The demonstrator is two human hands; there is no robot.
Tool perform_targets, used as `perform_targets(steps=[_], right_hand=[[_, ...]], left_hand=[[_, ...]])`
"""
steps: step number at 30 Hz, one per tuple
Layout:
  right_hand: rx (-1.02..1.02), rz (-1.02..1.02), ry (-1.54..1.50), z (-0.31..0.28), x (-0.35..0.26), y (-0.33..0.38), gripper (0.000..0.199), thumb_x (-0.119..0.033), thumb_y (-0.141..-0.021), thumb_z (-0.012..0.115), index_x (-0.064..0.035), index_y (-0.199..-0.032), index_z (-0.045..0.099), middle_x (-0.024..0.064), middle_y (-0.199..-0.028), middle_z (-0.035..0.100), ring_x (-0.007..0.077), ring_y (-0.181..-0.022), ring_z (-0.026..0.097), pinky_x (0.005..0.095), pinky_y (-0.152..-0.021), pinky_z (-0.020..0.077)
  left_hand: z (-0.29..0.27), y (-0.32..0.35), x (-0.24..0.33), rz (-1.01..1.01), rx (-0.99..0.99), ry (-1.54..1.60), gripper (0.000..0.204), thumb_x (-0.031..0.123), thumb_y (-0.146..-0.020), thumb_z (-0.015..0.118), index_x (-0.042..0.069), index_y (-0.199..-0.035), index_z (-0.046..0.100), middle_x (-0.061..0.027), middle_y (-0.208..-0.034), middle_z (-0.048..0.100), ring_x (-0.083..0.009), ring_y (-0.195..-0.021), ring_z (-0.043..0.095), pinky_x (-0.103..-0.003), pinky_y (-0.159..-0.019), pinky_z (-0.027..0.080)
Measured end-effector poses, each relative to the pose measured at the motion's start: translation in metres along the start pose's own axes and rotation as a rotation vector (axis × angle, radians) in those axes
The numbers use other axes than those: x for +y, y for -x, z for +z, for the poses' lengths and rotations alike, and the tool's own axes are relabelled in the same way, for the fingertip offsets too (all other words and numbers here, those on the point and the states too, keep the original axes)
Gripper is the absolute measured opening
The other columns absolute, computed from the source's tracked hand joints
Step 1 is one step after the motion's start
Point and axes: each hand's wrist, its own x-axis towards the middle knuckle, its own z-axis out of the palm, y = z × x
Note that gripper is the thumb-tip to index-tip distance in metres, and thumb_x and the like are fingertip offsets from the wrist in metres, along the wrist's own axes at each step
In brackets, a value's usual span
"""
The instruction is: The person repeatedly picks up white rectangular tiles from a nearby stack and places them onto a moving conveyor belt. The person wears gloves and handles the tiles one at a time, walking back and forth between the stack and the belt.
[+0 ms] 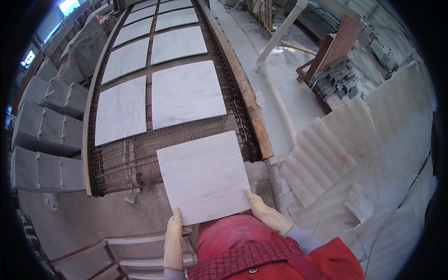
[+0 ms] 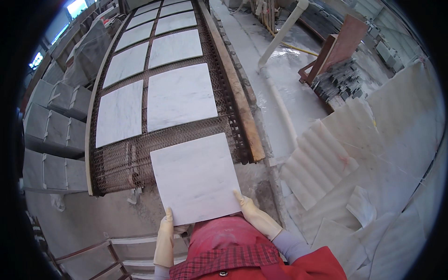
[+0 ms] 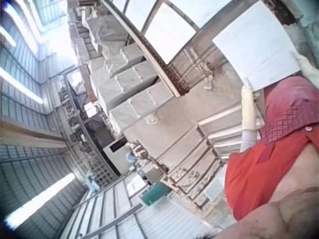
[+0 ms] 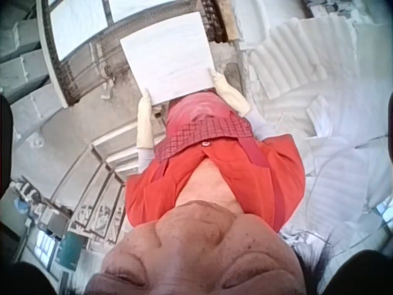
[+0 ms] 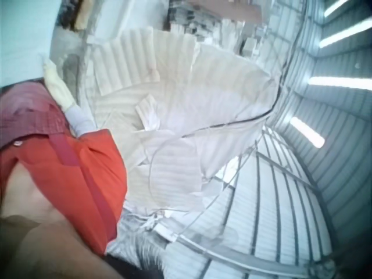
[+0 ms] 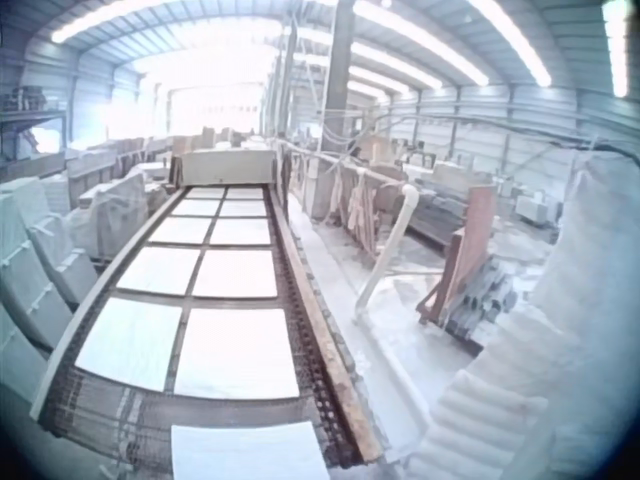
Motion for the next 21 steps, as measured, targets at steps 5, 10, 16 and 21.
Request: perform_targets(steps=[5,10,16,21], right_hand=[[0.006,0.076,0.047,0.008,-0.008,0.005,0.075,-0.069,-0.079,0.053,-0.0007,-0.109,0.06,0.0087,-0.096,0.065,0.0193,-0.081,0.061,0.033,-0.066,0.0505],[-0.014,0.142,0.033,0.01,-0.017,0.007,0.075,-0.072,-0.078,0.05,-0.0044,-0.11,0.059,0.0078,-0.095,0.065,0.0209,-0.078,0.062,0.0339,-0.06,0.0508],[-0.002,0.155,0.034,0.017,-0.026,0.01,0.075,-0.073,-0.078,0.049,-0.006,-0.111,0.059,0.0079,-0.093,0.066,0.0205,-0.076,0.062,0.0335,-0.061,0.0508],[0.04,0.183,-0.025,0.012,-0.021,0.008,0.068,-0.069,-0.078,0.054,-0.0072,-0.105,0.061,0.0072,-0.088,0.066,0.0207,-0.073,0.062,0.0339,-0.059,0.0508]], left_hand=[[-0.031,-0.014,0.035,0.241,0.188,-0.468,0.059,0.055,-0.088,0.05,0.0,-0.105,0.061,-0.0142,-0.087,0.067,-0.0254,-0.075,0.064,-0.035,-0.068,0.05],[-0.009,-0.023,0.153,0.928,0.421,-0.281,0.042,0.029,-0.091,0.054,-0.001,-0.12,0.056,-0.0182,-0.121,0.058,-0.0264,-0.113,0.055,-0.035,-0.098,0.041],[0.03,-0.097,0.255,1.204,0.6,-0.517,0.047,0.022,-0.087,0.059,-0.003,-0.125,0.05,-0.0211,-0.125,0.054,-0.0327,-0.118,0.05,-0.039,-0.103,0.037],[0.066,-0.123,0.27,0.987,0.888,-0.815,0.047,0.032,-0.082,0.062,0.007,-0.122,0.055,-0.0138,-0.106,0.058,-0.0294,-0.106,0.051,-0.048,-0.097,0.035]])
